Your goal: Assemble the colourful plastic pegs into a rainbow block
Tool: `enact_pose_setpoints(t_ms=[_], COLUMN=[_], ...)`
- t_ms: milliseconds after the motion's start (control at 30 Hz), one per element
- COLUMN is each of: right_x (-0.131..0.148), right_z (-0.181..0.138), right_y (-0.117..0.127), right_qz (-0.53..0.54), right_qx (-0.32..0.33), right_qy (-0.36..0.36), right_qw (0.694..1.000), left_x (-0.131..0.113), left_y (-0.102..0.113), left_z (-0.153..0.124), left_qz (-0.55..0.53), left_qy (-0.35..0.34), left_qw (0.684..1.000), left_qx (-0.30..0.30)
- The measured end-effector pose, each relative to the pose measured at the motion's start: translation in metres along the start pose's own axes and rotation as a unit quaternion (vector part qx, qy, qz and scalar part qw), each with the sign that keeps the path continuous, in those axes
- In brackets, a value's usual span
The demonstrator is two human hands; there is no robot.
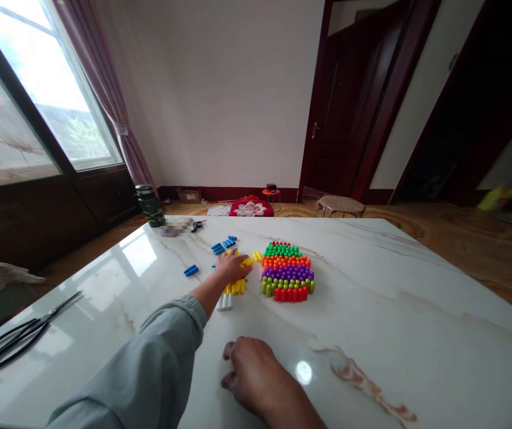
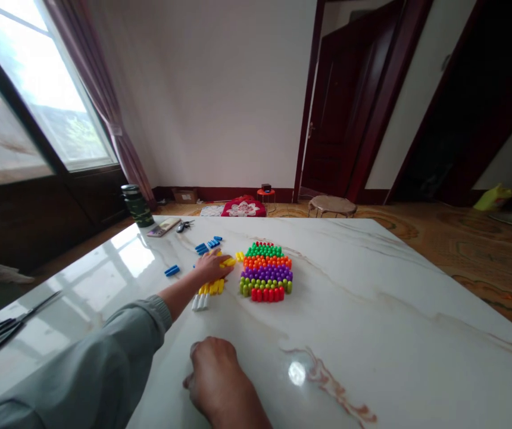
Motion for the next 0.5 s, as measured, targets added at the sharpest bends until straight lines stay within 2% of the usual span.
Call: enact_pose_setpoints(t_ms=[133,333,500], right_x=[0.012,0.029,0.027], right_z=[0.002,0.003,0.007], right_y=[-0.004,-0.005,0.004], right_qz=[-0.038,-0.030,-0.054], right_qx=[0.025,0.027,0.008], right_qy=[0.000,0.007,0.007], right_qw=[0.999,0.999,0.998], left_x=[-0.001,-0.003,0.003], left_y=[0.001,0.009,0.030], left_z=[-0.015,-0.032,-0.050], left_qz=[-0.002,-0.035,-0.130], left_qy=[-0.013,-0.029,-0.018], left_qw=[1.000,0.999,0.991], left_qx=[0.005,0.008,-0.013])
Point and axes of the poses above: each hand's wrist, its own z-axis towards the middle knuckle, its own y-axis out of the back of the hand, x = y × z, the point moved 10 cm from there along z, towards the middle knuckle, and after that the axes turned 1 degree about y, right-handed, at the moved point
